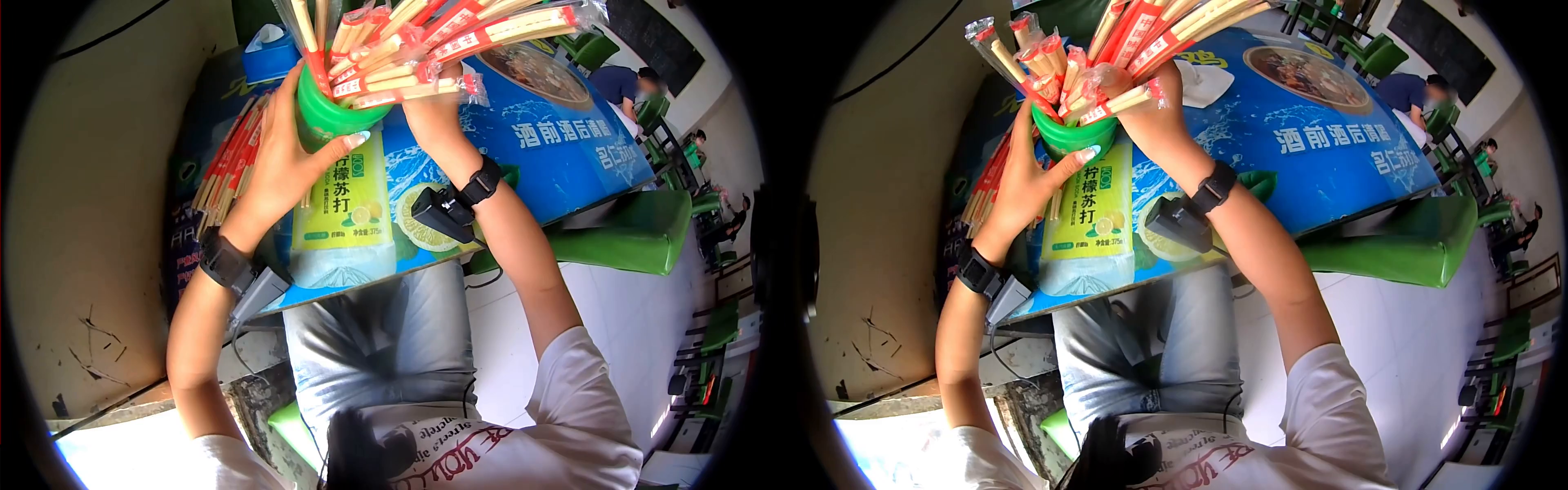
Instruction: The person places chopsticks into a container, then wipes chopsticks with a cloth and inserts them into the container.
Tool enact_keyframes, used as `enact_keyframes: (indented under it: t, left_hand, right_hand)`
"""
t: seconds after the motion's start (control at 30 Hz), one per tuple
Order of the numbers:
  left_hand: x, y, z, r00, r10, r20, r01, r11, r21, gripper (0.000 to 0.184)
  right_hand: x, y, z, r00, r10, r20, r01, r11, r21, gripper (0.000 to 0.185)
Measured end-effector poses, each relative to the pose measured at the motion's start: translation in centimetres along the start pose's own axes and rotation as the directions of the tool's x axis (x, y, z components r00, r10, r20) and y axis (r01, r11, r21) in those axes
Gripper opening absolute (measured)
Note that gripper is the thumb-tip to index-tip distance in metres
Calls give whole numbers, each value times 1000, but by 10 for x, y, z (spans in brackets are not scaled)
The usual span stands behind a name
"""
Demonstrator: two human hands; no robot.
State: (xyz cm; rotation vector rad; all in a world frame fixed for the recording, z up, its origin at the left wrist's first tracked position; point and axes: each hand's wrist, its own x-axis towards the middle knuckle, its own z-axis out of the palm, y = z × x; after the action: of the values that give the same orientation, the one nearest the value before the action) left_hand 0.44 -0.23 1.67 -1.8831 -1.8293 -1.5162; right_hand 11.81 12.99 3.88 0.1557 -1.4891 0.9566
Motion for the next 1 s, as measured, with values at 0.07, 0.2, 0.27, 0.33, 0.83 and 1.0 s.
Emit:
enact_keyframes:
  t: [0.07, 0.2, 0.27, 0.33, 0.83, 1.0]
  left_hand:
    - [1, -2, 0, 1000, 4, 1, -4, 1000, 6, 86]
    - [1, -3, 0, 1000, -17, 13, 17, 1000, 6, 82]
    - [1, -5, -1, 999, -33, 24, 34, 999, -20, 81]
    - [1, -7, 0, 997, -66, 35, 68, 997, -46, 80]
    - [1, -26, 0, 997, -67, 28, 66, 998, 9, 77]
    - [1, -21, -2, 995, -81, 60, 78, 996, 47, 77]
  right_hand:
    - [-2, 7, -1, 1000, -18, -21, 17, 998, -59, 37]
    - [-2, 3, 2, 988, 140, -65, -139, 990, 12, 36]
    - [-1, 5, 2, 984, 164, -76, -163, 986, 18, 37]
    - [-1, 8, 2, 982, 174, -76, -170, 984, 53, 37]
    - [-4, 29, -4, 981, 188, 38, -170, 943, -287, 42]
    - [-3, 32, -2, 988, 137, 64, -112, 948, -297, 41]
